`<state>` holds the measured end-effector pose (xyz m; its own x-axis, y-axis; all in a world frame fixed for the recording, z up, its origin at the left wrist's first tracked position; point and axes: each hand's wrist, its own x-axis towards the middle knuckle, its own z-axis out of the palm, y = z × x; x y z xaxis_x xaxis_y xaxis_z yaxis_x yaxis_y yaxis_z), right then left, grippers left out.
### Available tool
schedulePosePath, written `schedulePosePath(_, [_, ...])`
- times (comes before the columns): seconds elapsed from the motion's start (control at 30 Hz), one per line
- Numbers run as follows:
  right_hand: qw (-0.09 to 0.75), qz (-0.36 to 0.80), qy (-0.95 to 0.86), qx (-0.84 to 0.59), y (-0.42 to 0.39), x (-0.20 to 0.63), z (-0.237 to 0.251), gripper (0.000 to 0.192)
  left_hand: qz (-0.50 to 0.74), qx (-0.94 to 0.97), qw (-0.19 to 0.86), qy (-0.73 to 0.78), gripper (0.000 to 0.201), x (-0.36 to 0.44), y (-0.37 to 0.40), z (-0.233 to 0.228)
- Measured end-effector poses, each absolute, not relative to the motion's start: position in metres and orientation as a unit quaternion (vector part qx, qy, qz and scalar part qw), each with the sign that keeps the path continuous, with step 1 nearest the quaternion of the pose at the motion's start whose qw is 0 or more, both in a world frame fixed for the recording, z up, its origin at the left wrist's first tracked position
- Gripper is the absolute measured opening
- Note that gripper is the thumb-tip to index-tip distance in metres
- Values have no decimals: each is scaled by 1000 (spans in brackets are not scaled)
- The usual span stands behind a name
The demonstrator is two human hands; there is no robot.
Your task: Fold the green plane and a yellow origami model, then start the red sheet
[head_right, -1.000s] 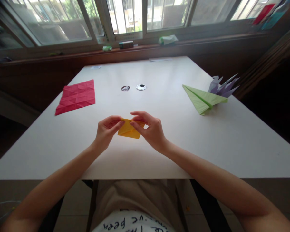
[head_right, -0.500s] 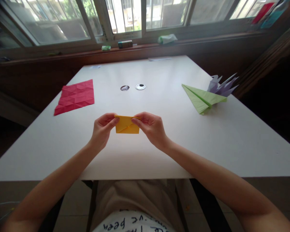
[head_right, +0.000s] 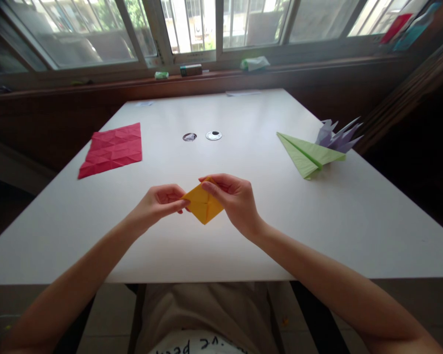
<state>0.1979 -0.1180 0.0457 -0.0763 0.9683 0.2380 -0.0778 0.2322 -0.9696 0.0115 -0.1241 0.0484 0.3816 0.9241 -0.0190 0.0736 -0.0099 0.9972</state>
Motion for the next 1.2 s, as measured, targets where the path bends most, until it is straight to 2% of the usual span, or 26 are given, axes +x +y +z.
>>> schedulePosePath(0.13, [480,471,-622,-401,-126,199,53,12,233,679,594,364,22,13,-132,57])
schedulePosePath(0.23, [442,477,-651,-393,-129,200,57,13,201,724,557,353,26,16,-138,56])
schedulePosePath(0.63, [390,398,-747,-363,-139,195,75,9,272,811,399,330,19,11,-154,47])
schedulePosePath(0.87, [335,330,-816,-336,-127,191,91,19,281,777,432,361,24,9,-156,56])
schedulePosePath(1.0, [319,378,-793,-355,-117,190,90,24,273,725,505,381,31,9,-151,57])
schedulePosePath(1.2, [252,579,-684,-365,-110,191,89,28,289,657,564,409,35,7,-150,56])
